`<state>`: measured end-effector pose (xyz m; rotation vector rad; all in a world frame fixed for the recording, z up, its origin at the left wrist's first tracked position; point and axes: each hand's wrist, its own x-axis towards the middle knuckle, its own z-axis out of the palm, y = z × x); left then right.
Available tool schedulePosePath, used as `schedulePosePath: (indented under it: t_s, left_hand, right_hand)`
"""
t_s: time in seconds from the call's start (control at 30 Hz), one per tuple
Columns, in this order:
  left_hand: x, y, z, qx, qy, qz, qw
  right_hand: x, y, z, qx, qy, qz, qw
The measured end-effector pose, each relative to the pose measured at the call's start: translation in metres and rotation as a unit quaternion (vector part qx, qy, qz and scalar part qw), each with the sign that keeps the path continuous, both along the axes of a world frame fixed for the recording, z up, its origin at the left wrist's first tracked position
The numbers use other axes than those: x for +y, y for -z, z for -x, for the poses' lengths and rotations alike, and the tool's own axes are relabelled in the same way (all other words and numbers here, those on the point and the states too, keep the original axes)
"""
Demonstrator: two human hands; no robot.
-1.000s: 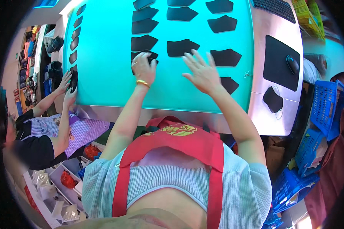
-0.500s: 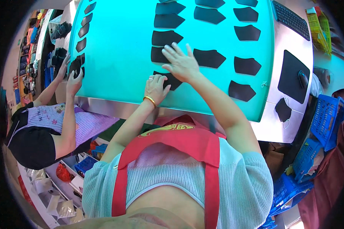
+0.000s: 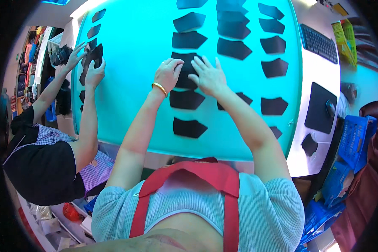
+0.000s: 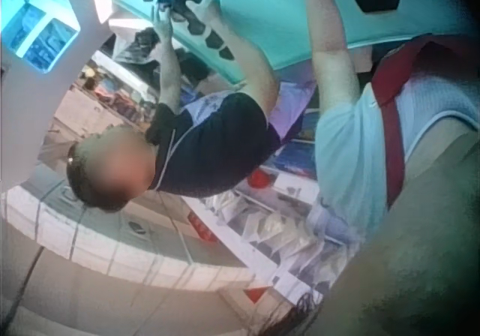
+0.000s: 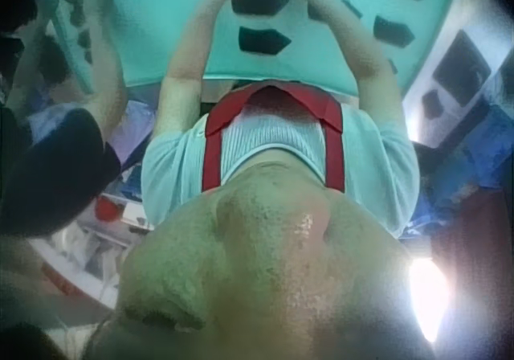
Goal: The person sorts black shoe components on a light table, laying them out in rows and then stacking them.
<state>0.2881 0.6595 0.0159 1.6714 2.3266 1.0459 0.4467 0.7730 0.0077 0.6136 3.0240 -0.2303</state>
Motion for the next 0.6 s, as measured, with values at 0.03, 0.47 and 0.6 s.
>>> schedulePosePath:
  t_s: [0.03,0.47,0.6]
  left_hand:
    - [0.011,0.003,0.010,0.005,-0.014,-0.015,1.000]
    - [0.158,0.033,0.143,0.108,-0.052,-0.062,0.991]
    - [0.212,0.032,0.177,0.142,-0.032,-0.086,0.986]
  right_hand:
    - [0.003,-0.003,0.003,-0.001,0.000,-0.002,1.000]
    - [0.154,-0.002,0.153,-0.166,-0.012,0.073,0.983]
    - [0.235,-0.029,0.188,-0.076,0.045,-0.033,0.996]
